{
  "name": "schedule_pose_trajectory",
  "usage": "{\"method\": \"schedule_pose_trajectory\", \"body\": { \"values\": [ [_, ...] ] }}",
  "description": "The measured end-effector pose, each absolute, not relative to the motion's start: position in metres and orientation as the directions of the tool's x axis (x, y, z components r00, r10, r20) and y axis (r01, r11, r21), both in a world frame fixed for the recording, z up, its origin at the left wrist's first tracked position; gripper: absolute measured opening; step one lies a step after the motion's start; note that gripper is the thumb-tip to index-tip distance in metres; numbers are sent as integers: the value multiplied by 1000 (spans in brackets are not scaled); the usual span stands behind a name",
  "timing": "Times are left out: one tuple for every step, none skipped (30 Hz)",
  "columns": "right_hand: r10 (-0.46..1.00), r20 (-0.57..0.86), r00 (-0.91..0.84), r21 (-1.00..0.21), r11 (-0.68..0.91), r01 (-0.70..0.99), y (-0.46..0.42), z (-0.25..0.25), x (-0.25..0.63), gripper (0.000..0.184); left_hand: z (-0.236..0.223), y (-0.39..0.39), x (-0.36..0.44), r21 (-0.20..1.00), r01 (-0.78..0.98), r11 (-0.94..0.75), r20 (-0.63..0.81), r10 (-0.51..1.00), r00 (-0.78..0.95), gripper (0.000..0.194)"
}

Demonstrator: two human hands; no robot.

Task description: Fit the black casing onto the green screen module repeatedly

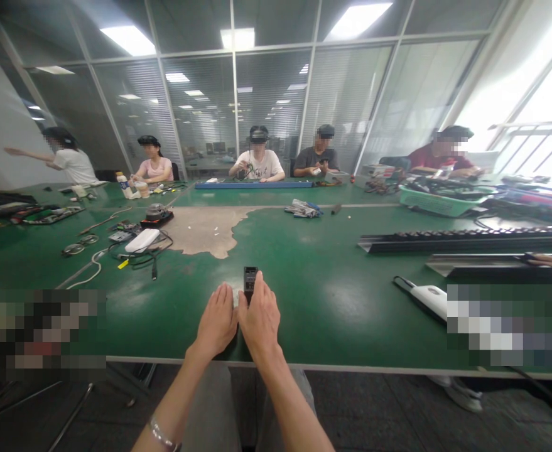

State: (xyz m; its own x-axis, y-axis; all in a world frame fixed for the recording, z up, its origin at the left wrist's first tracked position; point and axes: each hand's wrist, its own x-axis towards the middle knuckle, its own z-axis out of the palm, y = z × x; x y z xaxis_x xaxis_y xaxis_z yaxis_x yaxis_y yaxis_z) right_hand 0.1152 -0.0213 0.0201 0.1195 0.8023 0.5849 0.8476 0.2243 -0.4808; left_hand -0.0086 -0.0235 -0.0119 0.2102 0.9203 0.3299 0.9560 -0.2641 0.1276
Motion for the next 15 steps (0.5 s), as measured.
{"method": "schedule_pose_trajectory", "body": {
  "values": [
    [805, 582, 116, -478, 224, 849, -22, 18, 115, 61, -12, -23, -9, 126, 957, -263, 329, 921, 209, 56],
    [807, 579, 113, -476, 222, 851, -23, 17, 115, 62, -13, -23, -9, 123, 957, -261, 329, 921, 209, 56],
    [811, 575, 111, -474, 219, 853, -24, 14, 115, 62, -13, -23, -9, 119, 958, -260, 331, 920, 209, 56],
    [814, 571, 109, -472, 216, 855, -24, 12, 115, 63, -13, -23, -9, 113, 959, -260, 335, 919, 210, 56],
    [817, 567, 108, -470, 213, 857, -25, 10, 114, 64, -14, -23, -9, 107, 959, -261, 340, 916, 211, 55],
    [819, 563, 106, -467, 209, 859, -26, 7, 114, 64, -14, -23, -9, 101, 960, -263, 347, 913, 214, 54],
    [822, 560, 106, -464, 205, 862, -27, 5, 114, 63, -14, -23, -9, 95, 959, -266, 353, 910, 217, 54],
    [825, 556, 106, -461, 200, 865, -29, 3, 114, 62, -15, -23, -10, 90, 959, -268, 358, 908, 220, 53],
    [828, 550, 105, -458, 195, 867, -29, 1, 114, 62, -15, -22, -10, 84, 959, -270, 359, 906, 224, 53],
    [832, 544, 104, -457, 190, 869, -30, -1, 114, 61, -16, -22, -10, 79, 959, -271, 359, 905, 226, 53],
    [836, 539, 103, -456, 186, 870, -31, -2, 114, 61, -16, -22, -10, 74, 960, -271, 358, 906, 228, 53],
    [840, 534, 101, -456, 186, 871, -32, -3, 114, 61, -17, -22, -10, 72, 960, -270, 357, 906, 228, 53],
    [842, 531, 97, -456, 188, 870, -32, -4, 115, 62, -17, -21, -10, 71, 961, -269, 356, 906, 228, 53],
    [842, 531, 94, -457, 192, 869, -32, -4, 115, 63, -17, -21, -10, 72, 961, -268, 357, 906, 227, 53],
    [841, 533, 92, -459, 196, 867, -32, -4, 115, 64, -17, -21, -10, 74, 961, -268, 357, 906, 225, 53]
  ]
}}
